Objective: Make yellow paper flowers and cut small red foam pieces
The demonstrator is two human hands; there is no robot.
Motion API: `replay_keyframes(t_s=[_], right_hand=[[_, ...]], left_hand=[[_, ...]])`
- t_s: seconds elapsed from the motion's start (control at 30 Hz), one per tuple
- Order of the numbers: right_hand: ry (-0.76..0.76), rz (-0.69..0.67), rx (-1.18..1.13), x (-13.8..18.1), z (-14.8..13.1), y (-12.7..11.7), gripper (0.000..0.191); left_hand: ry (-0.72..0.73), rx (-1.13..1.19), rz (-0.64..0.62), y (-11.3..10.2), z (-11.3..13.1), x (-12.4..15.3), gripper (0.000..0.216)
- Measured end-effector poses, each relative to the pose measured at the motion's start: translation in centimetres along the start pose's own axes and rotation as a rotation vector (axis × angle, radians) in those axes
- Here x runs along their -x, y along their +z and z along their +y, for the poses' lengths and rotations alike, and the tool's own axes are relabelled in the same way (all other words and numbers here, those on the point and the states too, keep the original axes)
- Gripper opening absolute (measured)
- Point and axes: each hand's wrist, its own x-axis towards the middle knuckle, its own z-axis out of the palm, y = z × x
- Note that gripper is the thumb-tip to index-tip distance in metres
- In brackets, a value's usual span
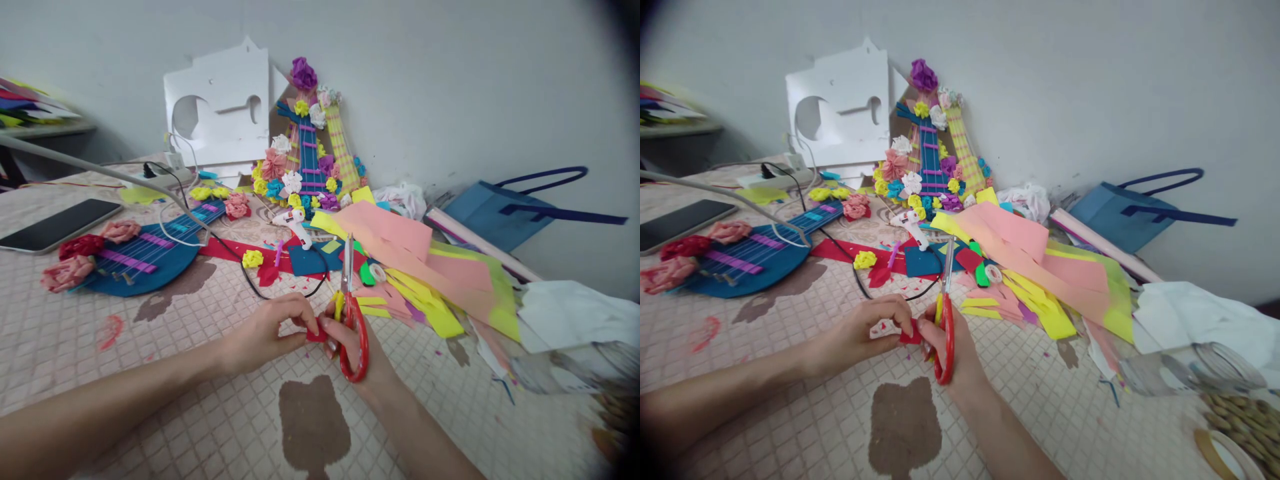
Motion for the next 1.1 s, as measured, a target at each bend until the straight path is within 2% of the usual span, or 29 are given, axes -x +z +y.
replay_keyframes(t_s=[0.27, 0.5, 0.67, 0.87, 1.0, 1.1], right_hand=[[-0.036, 0.025, 0.081, 0.1, -0.1, -0.1, 0.019], [-0.074, -0.018, 0.215, 0.3, -0.3, 0.2, 0.017], [-0.061, -0.013, 0.27, 0.3, 0.0, 0.0, 0.02], [-0.071, -0.09, 0.224, 0.3, 0.1, -0.1, 0.022], [-0.05, -0.081, 0.29, 0.3, -0.2, 0.1, 0.022], [-0.07, -0.049, 0.273, 0.3, -0.1, 0.0, 0.017]], left_hand=[[-0.205, 0.196, 0.028, 0.1, -0.2, -0.1, 0.014], [-0.319, 0.533, 0.039, 0.8, -1.3, -0.2, 0.022], [-0.35, 0.673, 0.042, 1.0, -1.4, -0.3, 0.029], [-0.375, 0.644, 0.066, 0.9, -1.5, -0.3, 0.032], [-0.348, 0.53, 0.117, 0.6, -1.0, -0.3, 0.028], [-0.341, 0.489, 0.092, 0.4, -0.8, -0.3, 0.029]])
